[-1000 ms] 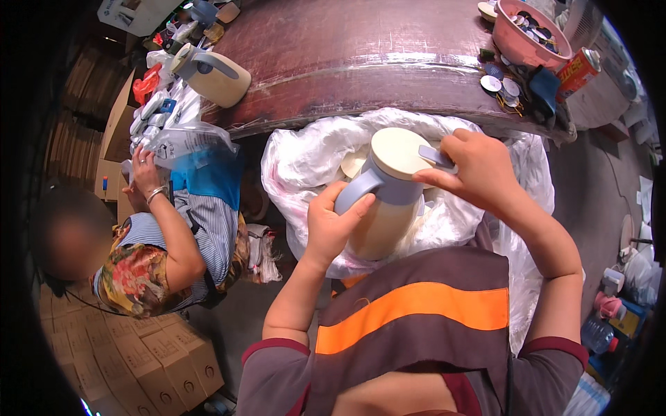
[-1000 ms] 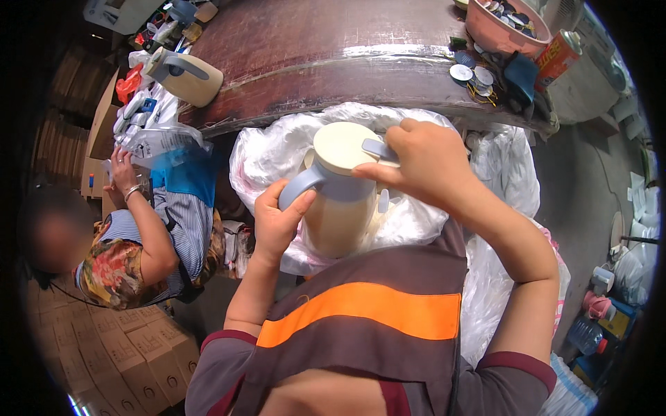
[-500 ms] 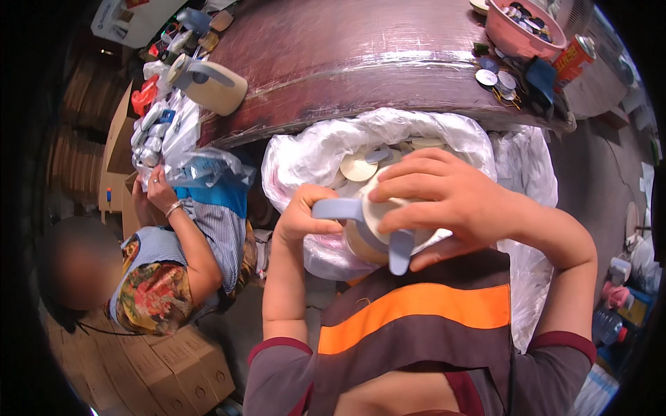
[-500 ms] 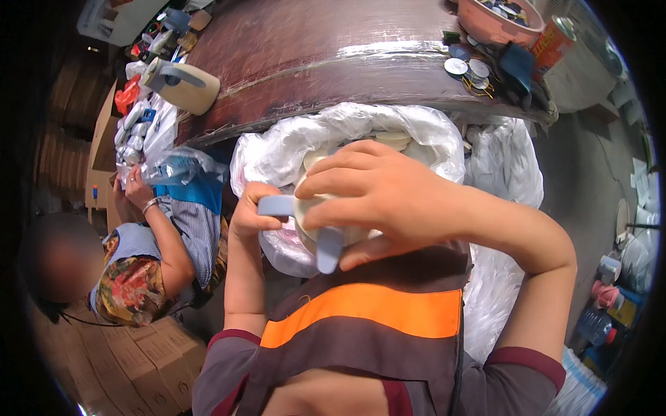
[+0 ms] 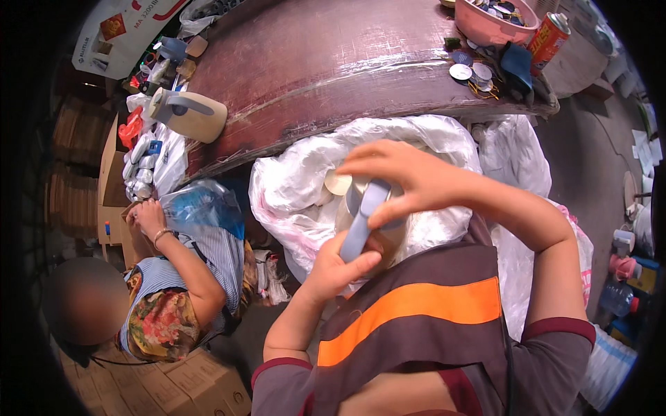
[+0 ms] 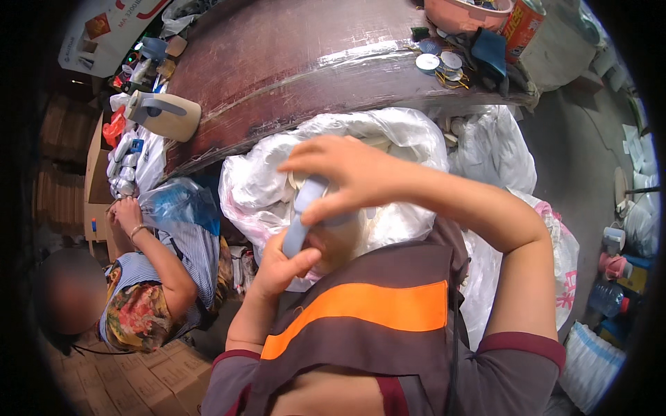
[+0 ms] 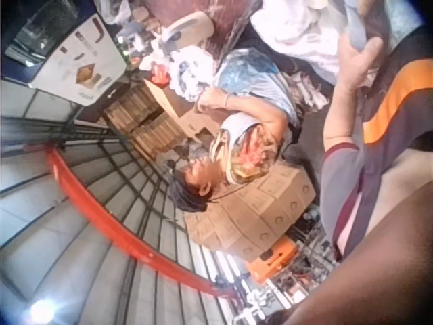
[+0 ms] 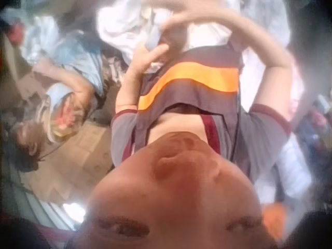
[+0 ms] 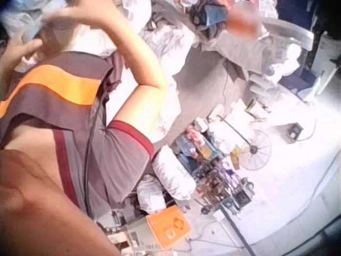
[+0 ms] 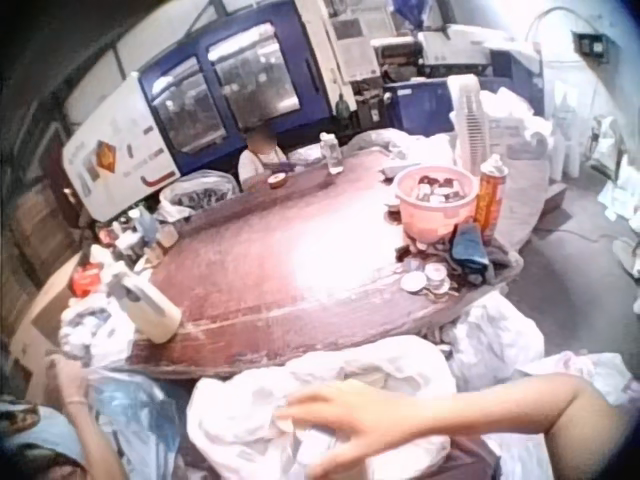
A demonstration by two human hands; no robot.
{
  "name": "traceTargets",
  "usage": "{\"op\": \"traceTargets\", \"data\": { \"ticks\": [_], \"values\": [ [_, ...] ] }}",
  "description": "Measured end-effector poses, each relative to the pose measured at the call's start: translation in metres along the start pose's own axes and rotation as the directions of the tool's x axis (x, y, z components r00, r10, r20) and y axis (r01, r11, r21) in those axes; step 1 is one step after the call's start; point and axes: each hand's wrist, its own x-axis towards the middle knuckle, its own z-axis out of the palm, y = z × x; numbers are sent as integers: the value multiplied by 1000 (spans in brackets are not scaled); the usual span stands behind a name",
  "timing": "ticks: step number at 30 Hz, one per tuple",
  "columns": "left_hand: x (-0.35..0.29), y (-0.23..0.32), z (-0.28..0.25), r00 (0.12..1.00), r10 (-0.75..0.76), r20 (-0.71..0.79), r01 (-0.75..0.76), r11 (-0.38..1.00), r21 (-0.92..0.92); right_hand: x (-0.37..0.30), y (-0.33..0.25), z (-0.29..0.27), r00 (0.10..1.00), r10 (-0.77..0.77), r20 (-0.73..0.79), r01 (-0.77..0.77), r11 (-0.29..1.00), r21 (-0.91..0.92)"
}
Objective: The person assembles beige kettles by attaching handles and lids, then securing them with rubber bands. They repeatedly pick up kettle bodies, fit components, and place finished units on the table. A coworker is visible across the table handling similar items.
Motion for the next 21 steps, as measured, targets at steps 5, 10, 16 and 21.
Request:
{"op": "traceTargets", "data": {
  "ticks": [5, 10, 16, 21],
  "values": [
    [26, 6, 1, 983, 44, -176, -93, 955, -283, -11, 84, -60, 880, 342, -329, -384, 921, -71],
    [50, 11, 3, 969, 95, -227, -184, 892, -412, -78, 197, -112, 557, 398, -729, -813, 81, -577],
    [57, 8, 5, 969, 58, -242, -156, 900, -407, -98, 220, -110, 626, 270, -732, -777, 296, -556],
    [56, 9, 10, 960, 61, -272, -160, 920, -358, -83, 226, -109, 747, -5, -665, -640, 268, -720]
  ]
}}
